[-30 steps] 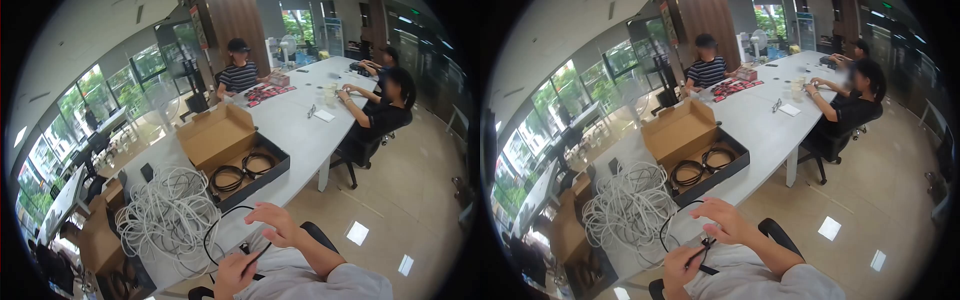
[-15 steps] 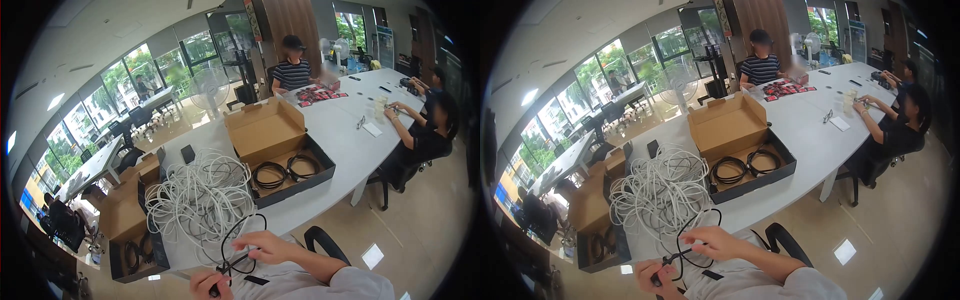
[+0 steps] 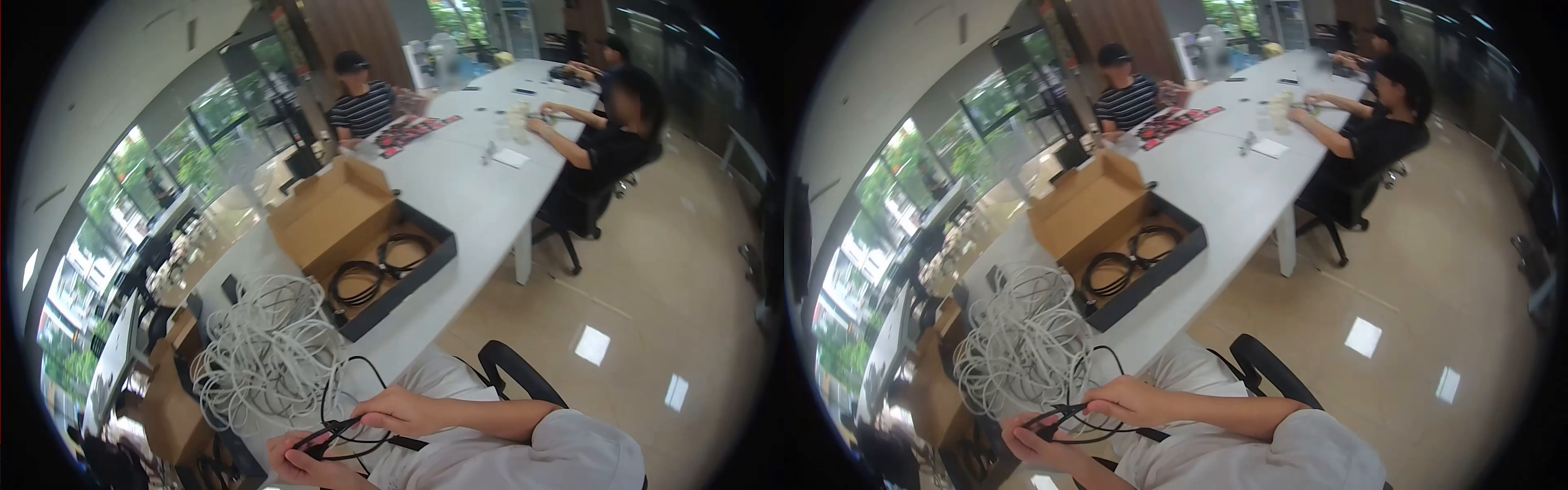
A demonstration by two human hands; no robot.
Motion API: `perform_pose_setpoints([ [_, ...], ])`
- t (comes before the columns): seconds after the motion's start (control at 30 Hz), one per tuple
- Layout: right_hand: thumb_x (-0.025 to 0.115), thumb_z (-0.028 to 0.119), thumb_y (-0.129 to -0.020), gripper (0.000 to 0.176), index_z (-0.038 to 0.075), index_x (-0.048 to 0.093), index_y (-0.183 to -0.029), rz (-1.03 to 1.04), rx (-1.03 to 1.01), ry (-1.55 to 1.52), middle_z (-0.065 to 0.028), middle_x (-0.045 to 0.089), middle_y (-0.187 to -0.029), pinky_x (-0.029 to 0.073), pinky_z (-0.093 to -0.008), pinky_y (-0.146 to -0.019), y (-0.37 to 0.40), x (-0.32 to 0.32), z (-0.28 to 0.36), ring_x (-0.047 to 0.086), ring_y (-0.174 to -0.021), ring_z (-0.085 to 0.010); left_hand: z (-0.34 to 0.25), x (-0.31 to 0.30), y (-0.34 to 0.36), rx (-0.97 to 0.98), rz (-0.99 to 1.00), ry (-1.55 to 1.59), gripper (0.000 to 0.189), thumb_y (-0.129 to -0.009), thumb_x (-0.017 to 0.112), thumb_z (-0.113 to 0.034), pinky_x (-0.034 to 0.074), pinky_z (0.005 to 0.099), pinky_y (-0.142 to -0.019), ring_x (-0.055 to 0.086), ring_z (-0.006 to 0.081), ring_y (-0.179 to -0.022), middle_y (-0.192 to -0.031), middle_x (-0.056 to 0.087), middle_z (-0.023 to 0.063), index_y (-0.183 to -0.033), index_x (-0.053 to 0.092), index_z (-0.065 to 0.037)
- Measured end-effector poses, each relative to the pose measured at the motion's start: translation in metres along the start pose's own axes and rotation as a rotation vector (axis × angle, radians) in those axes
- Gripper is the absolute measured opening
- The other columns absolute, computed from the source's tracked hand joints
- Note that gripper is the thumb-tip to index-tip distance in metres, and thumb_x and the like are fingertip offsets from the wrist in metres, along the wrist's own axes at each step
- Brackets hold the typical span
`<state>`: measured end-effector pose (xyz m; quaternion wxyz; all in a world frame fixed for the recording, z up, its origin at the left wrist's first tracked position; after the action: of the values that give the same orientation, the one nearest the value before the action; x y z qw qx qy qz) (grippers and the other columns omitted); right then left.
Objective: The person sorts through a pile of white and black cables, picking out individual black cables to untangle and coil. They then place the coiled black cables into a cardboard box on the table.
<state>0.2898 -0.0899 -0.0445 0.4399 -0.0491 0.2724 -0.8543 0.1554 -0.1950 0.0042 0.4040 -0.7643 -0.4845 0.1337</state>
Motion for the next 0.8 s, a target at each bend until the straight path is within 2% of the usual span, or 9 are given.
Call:
perform_pose_setpoints([
  [0.07,0.046,0.021,-0.097,0.025,0.001,0.061,-0.1,-0.136,-0.057,0.052,-0.0161,0.06,-0.076,0.044,-0.0354,-0.06,0.006,-0.022,0.013,0.057,-0.066,-0.0326,-0.006,0.014,-0.001,0.187,0.109,-0.056,0.045,-0.091,0.054,-0.046,0.04,0.0211,-0.047,0.049,0.0143,-0.058,-0.076,0.046,0.0069,-0.085,0.052,-0.002],
  [0.17,0.046,0.02,-0.097,0.025,0.001,0.061,-0.096,-0.186,-0.05,0.14,-0.0156,0.058,-0.071,0.043,-0.0358,-0.058,0.019,-0.041,0.024,0.055,-0.063,-0.0325,0.013,0.026,0.006,0.285,0.24,0.083,0.054,-0.081,0.063,-0.053,0.04,0.0209,-0.047,0.049,0.0152,-0.062,-0.084,0.047,0.0068,-0.093,0.055,-0.001],
  [0.2,0.047,0.02,-0.097,0.025,0.0,0.061,-0.095,-0.208,-0.043,0.144,-0.0156,0.057,-0.07,0.043,-0.0357,-0.057,0.023,-0.046,0.028,0.054,-0.061,-0.0321,0.021,0.027,0.008,0.255,0.279,0.13,0.062,-0.071,0.069,-0.058,0.04,0.0224,-0.048,0.049,0.0164,-0.068,-0.088,0.047,0.0058,-0.096,0.056,-0.003],
  [0.3,0.049,0.02,-0.096,0.025,0.0,0.061,-0.092,-0.231,-0.014,0.152,-0.0154,0.055,-0.066,0.04,-0.0353,-0.054,0.033,-0.057,0.038,0.052,-0.057,-0.0312,0.009,0.047,0.011,0.361,0.411,0.122,0.065,-0.065,0.072,-0.059,0.038,0.0231,-0.05,0.049,0.0172,-0.075,-0.088,0.047,0.0044,-0.096,0.056,-0.005],
  [0.4,0.05,0.021,-0.096,0.025,0.0,0.061,-0.089,-0.19,0.023,0.162,-0.0152,0.052,-0.062,0.038,-0.0354,-0.052,0.037,-0.058,0.047,0.049,-0.054,-0.0303,-0.011,0.063,0.008,0.448,0.595,0.012,0.059,-0.065,0.079,-0.052,0.035,0.0232,-0.052,0.048,0.0179,-0.081,-0.087,0.046,0.0037,-0.097,0.056,-0.007],
  [0.5,0.05,0.023,-0.096,0.028,0.001,0.062,-0.083,-0.121,0.017,0.215,-0.0151,0.05,-0.058,0.038,-0.0367,-0.053,0.031,-0.05,0.06,0.048,-0.053,-0.0306,-0.019,0.069,0.007,0.476,0.699,-0.056,0.038,-0.077,0.076,-0.033,0.032,0.0228,-0.049,0.047,0.0124,-0.069,-0.075,0.049,0.0028,-0.093,0.058,-0.004],
  [0.63,0.05,0.025,-0.095,0.029,0.001,0.06,-0.083,-0.006,-0.039,0.346,-0.0166,0.054,-0.062,0.038,-0.0386,-0.052,0.017,-0.038,0.065,0.05,-0.055,-0.0329,-0.014,0.063,0.011,0.248,1.047,-0.368,0.015,-0.078,0.069,-0.007,0.044,0.0359,-0.065,0.055,0.0259,-0.068,-0.073,0.056,0.0119,-0.085,0.057,-0.001],
  [0.73,0.05,0.026,-0.094,0.029,0.002,0.059,-0.081,0.104,-0.017,0.479,-0.0173,0.057,-0.065,0.04,-0.0411,-0.053,0.004,-0.022,0.049,0.054,-0.059,-0.0349,-0.026,0.058,0.018,0.092,1.101,-0.339,0.019,-0.079,0.069,-0.01,0.043,0.033,-0.059,0.053,0.0245,-0.061,-0.072,0.055,0.012,-0.092,0.06,0.002],
  [0.8,0.051,0.027,-0.093,0.029,0.002,0.058,-0.08,0.182,-0.021,0.537,-0.0172,0.058,-0.067,0.041,-0.0434,-0.055,-0.003,-0.006,0.034,0.055,-0.062,-0.0363,-0.016,0.046,0.024,-0.108,1.124,-0.423,0.02,-0.082,0.068,-0.011,0.041,0.0309,-0.055,0.05,0.0214,-0.057,-0.073,0.056,0.0116,-0.096,0.061,0.002],
])
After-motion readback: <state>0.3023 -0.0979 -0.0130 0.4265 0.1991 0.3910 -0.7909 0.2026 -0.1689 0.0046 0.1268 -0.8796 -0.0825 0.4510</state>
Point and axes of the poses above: each hand's wrist, its own y-axis away from the middle knuckle, its own x-axis out of the palm, z = x × y, the point moved 8 cm from there along -y, towards the middle knuckle
